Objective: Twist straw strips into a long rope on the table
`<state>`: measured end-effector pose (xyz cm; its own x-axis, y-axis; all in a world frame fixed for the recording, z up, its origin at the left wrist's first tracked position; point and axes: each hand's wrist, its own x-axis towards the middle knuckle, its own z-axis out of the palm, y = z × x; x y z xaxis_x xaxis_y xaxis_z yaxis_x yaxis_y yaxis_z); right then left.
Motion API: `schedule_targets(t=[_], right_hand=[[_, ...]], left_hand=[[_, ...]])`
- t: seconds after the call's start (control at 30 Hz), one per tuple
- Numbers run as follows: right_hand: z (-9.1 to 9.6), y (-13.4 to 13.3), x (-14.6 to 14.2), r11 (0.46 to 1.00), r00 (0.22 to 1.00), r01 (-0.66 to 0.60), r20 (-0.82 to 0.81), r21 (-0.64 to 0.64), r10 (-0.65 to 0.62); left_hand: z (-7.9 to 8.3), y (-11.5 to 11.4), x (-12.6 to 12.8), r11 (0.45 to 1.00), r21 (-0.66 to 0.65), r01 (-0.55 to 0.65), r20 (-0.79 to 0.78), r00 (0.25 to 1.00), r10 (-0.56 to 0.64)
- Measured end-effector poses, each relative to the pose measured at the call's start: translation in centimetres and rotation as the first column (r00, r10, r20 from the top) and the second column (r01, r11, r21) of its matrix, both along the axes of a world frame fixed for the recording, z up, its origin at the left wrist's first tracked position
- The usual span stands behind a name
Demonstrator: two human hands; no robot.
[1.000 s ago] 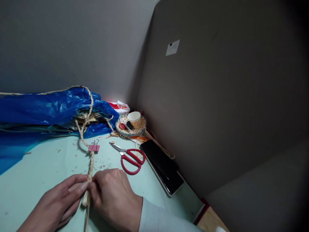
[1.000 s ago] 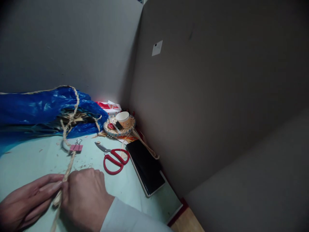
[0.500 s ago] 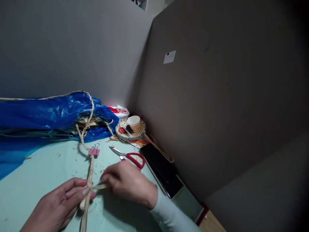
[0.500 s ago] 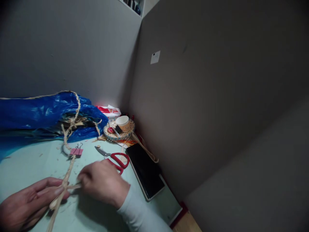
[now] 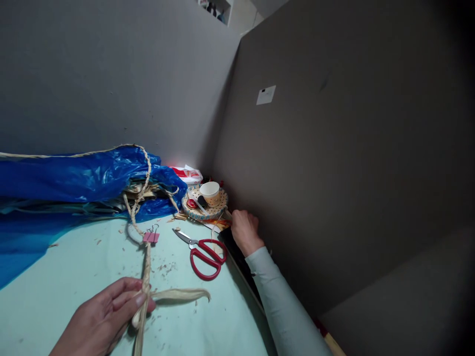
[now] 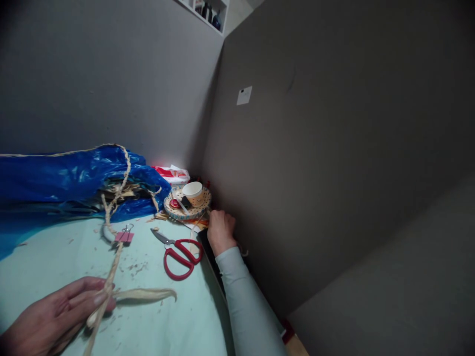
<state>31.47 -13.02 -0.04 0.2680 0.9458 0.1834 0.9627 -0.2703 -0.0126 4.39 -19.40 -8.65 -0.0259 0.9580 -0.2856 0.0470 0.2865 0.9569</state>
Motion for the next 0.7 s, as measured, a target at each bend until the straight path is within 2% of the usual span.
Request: schedule_targets(t=[0.07,0.17,0.27,0.3,0.37,0.43,0.5,0.57,0.63,0.7], right_hand=[[0.2,0.0,0.1,1.000,1.000,0.004,-0.028,0.006,-0.004],[1.6,-0.8,0.3,0.999,0.994,-0.034,-0.101,0.028,0.037],[3.4,-2.2,-0.2,0.973,0.942,-0.222,-0.243,0.062,0.231],[3.8,-2.7,-0.6,0.941,0.874,-0.327,-0.353,0.083,0.335],[4.3,-3.5,-1.7,0.856,0.601,-0.485,-0.644,0.178,0.474],[4.2,-4.2,-2.9,0.807,0.279,-0.541,-0.854,0.239,0.440],[3.7,-4.8,-4.1,0.798,0.061,-0.563,-0.952,0.214,0.299],[2.9,-5.2,-5.2,0.783,-0.076,-0.598,-0.985,0.171,0.157],[2.0,-5.6,-6.2,0.754,-0.133,-0.645,-0.990,0.125,0.051],[1.2,-6.0,-7.1,0.717,-0.156,-0.691,-0.987,0.093,-0.022]], left_hand=[[0.1,0.0,-0.3,0.999,0.001,0.045,0.049,0.998,-0.045],[0.6,-0.2,-0.3,0.998,-0.011,0.056,0.088,0.995,-0.055],[1.5,-0.5,0.0,0.997,0.000,0.074,0.048,0.996,-0.073],[1.8,-0.7,0.2,0.997,0.001,0.075,0.031,0.997,-0.075],[2.6,-0.9,0.5,0.998,-0.006,0.059,0.018,0.998,-0.059],[3.1,-1.0,0.6,0.998,0.004,0.059,0.025,0.998,-0.059],[3.4,-1.1,0.7,0.996,0.028,0.090,0.034,0.995,-0.090],[3.6,-1.1,0.6,0.989,0.034,0.143,0.052,0.988,-0.145],[3.7,-1.2,0.4,0.982,0.018,0.188,0.084,0.978,-0.189],[4.0,-1.4,0.4,0.979,0.005,0.201,0.120,0.972,-0.201]])
